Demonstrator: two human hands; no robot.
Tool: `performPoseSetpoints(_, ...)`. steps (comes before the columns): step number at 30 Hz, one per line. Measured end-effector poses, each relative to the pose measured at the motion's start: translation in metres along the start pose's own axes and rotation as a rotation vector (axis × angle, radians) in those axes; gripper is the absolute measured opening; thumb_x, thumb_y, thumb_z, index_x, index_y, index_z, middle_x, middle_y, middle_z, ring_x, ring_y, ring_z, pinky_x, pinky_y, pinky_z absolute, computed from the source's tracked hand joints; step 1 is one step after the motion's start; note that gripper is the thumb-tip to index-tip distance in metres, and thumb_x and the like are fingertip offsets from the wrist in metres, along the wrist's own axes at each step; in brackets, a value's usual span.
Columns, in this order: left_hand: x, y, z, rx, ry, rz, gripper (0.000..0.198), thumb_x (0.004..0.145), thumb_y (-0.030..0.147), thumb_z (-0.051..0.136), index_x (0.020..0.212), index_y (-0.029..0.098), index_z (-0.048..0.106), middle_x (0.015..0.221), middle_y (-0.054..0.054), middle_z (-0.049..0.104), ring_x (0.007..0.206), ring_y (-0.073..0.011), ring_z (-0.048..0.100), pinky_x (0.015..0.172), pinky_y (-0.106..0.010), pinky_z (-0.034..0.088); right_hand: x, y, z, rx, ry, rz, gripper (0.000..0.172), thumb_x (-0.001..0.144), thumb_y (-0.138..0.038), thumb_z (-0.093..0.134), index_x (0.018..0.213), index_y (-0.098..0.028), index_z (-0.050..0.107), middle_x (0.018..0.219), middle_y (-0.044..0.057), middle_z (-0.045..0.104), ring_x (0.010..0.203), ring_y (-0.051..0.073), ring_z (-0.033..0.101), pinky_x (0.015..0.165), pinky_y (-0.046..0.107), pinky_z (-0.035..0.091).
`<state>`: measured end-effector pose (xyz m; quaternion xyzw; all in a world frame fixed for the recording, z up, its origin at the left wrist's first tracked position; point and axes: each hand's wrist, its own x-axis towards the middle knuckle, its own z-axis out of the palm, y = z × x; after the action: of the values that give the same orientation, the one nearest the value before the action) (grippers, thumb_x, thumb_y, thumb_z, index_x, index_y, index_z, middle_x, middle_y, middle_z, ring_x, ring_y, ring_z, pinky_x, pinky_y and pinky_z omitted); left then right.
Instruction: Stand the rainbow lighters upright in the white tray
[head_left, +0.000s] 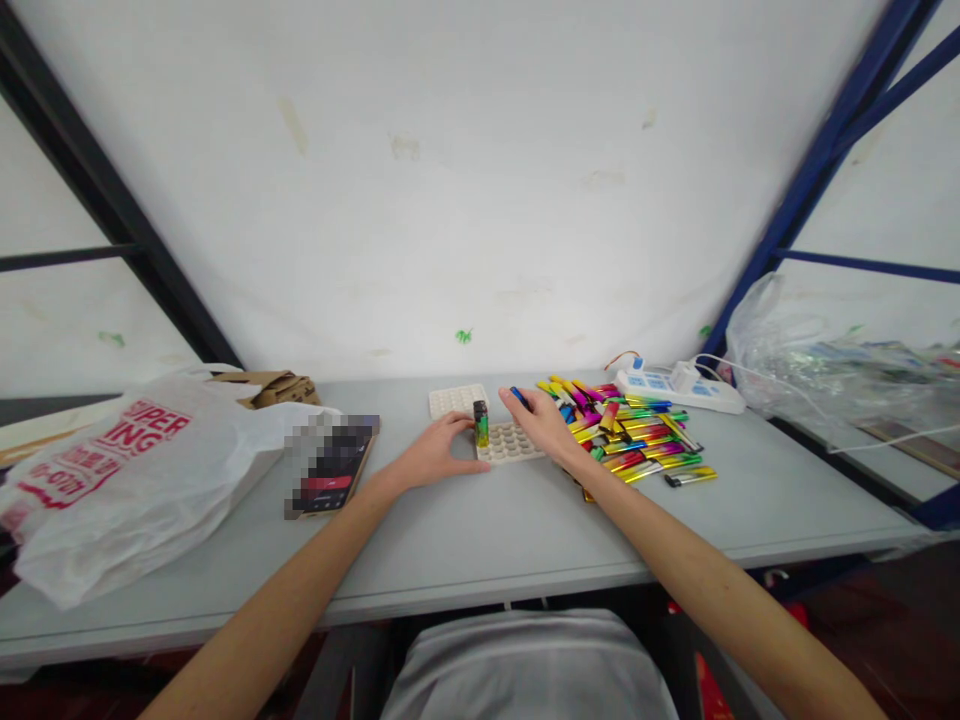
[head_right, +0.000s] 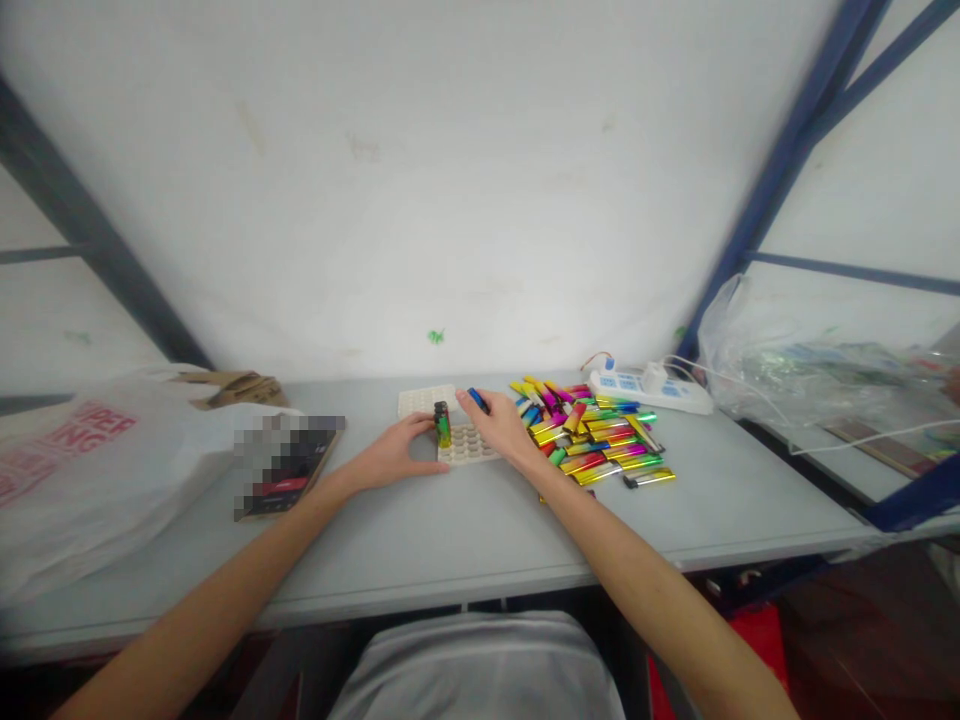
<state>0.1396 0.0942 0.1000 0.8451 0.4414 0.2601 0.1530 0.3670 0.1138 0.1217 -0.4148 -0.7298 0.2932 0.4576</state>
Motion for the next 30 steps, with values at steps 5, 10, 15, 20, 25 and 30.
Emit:
performPoseSetpoints(5, 0.000, 0.002, 0.000, -0.008, -0.003, -0.004, 0.064, 0.073, 0.058, 0.084, 0.125, 0.022, 0.072, 0.140, -0.012, 0.066, 0.130, -0.0374, 0.061, 0.115, -0.047, 0.047, -0.002, -0.001, 0.005, -0.094, 0.059, 0.060, 0.048, 0.087, -0.060, 0.046, 0.059, -0.024, 0.032, 0.059, -0.004, 0.026, 0.058, 0.011, 0.029, 0.057, 0.029, 0.020)
performPoseSetpoints(10, 0.000, 0.003, -0.001, 0.000, -0.014, -0.016, 0.066, 0.072, 0.058, 0.085, 0.125, 0.020, 0.072, 0.139, -0.013, 0.066, 0.131, -0.0379, 0.060, 0.115, -0.047, 0.047, -0.002, 0.002, 0.008, -0.090, 0.076, 0.067, 0.037, 0.083, -0.051, 0.043, 0.060, -0.024, 0.031, 0.060, -0.004, 0.026, 0.059, 0.012, 0.029, 0.057, 0.029, 0.021)
performPoseSetpoints(15, 0.000, 0.002, -0.001, -0.003, -0.005, -0.005, 0.066, 0.072, 0.058, 0.085, 0.125, 0.020, 0.072, 0.140, -0.014, 0.065, 0.131, -0.0375, 0.060, 0.115, -0.047, 0.047, -0.002, 0.004, 0.007, -0.100, 0.066, 0.060, 0.035, 0.083, -0.049, 0.043, 0.061, -0.024, 0.032, 0.059, -0.004, 0.027, 0.059, 0.012, 0.030, 0.057, 0.029, 0.021)
performPoseSetpoints(20, 0.000, 0.000, 0.001, -0.001, -0.008, -0.010, 0.067, 0.073, 0.057, 0.085, 0.126, 0.019, 0.071, 0.140, -0.014, 0.065, 0.130, -0.0378, 0.060, 0.115, -0.047, 0.046, -0.003, 0.002, 0.006, -0.127, 0.052, 0.003, 0.046, 0.092, -0.056, 0.045, 0.062, -0.023, 0.035, 0.060, -0.004, 0.031, 0.060, 0.013, 0.033, 0.058, 0.029, 0.023)
performPoseSetpoints(25, 0.000, -0.001, 0.000, -0.018, -0.005, -0.011, 0.068, 0.071, 0.056, 0.087, 0.126, 0.018, 0.071, 0.139, -0.015, 0.066, 0.130, -0.0382, 0.061, 0.115, -0.048, 0.046, -0.005, 0.000, 0.002, -0.203, -0.018, -0.150, 0.038, 0.103, -0.053, 0.044, 0.084, -0.022, 0.051, 0.071, -0.002, 0.052, 0.067, 0.016, 0.048, 0.065, 0.028, 0.033)
performPoseSetpoints(30, 0.001, -0.001, 0.000, -0.036, -0.009, 0.015, 0.067, 0.072, 0.055, 0.087, 0.126, 0.020, 0.072, 0.139, -0.014, 0.066, 0.130, -0.0371, 0.061, 0.116, -0.047, 0.046, -0.005, 0.002, -0.002, -0.382, -0.101, -0.389, 0.034, 0.108, -0.045, 0.041, 0.090, -0.020, 0.055, 0.089, 0.006, 0.062, 0.082, 0.019, 0.056, 0.076, 0.029, 0.039)
